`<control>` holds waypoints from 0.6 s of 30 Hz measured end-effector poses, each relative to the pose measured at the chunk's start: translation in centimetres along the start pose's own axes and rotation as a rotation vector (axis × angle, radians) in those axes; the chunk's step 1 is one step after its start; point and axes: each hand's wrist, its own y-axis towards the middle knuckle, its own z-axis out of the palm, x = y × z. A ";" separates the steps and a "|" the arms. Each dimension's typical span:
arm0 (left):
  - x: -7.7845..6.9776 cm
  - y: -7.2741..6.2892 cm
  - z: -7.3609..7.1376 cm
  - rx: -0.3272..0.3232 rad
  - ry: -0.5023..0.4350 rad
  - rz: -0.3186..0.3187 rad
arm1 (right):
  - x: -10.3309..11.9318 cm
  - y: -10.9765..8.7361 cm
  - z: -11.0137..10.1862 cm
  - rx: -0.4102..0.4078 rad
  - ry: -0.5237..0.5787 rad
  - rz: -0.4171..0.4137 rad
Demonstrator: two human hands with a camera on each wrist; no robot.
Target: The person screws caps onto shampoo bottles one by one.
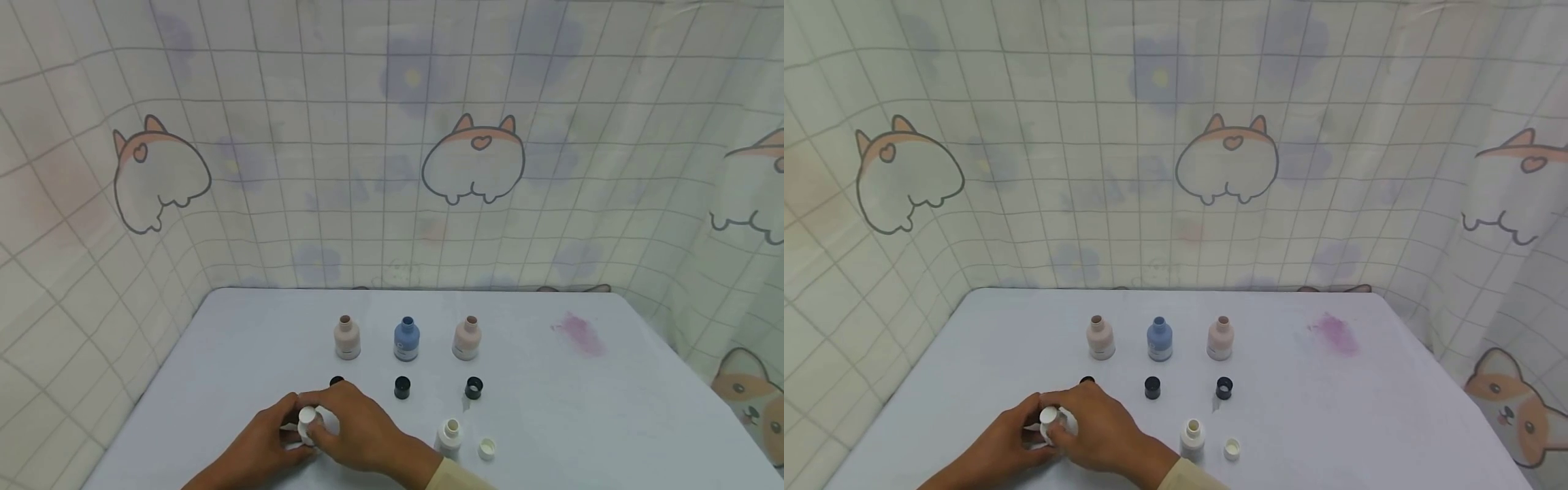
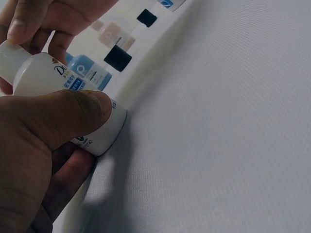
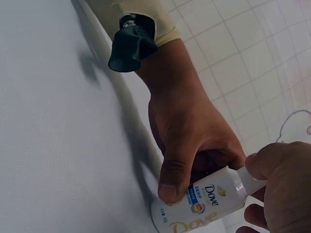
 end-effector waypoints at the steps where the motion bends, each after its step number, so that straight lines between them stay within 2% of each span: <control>1: 0.0 0.0 0.0 -0.002 -0.002 0.000 | 0.0 0.0 0.0 0.003 -0.007 -0.013; 4: 0.0 0.0 0.1 -0.007 -0.012 0.009 | -0.1 0.0 0.1 0.011 -0.019 -0.024; 18: -0.1 0.0 0.1 -0.006 -0.037 0.032 | 0.2 0.4 0.2 -0.018 -0.087 0.023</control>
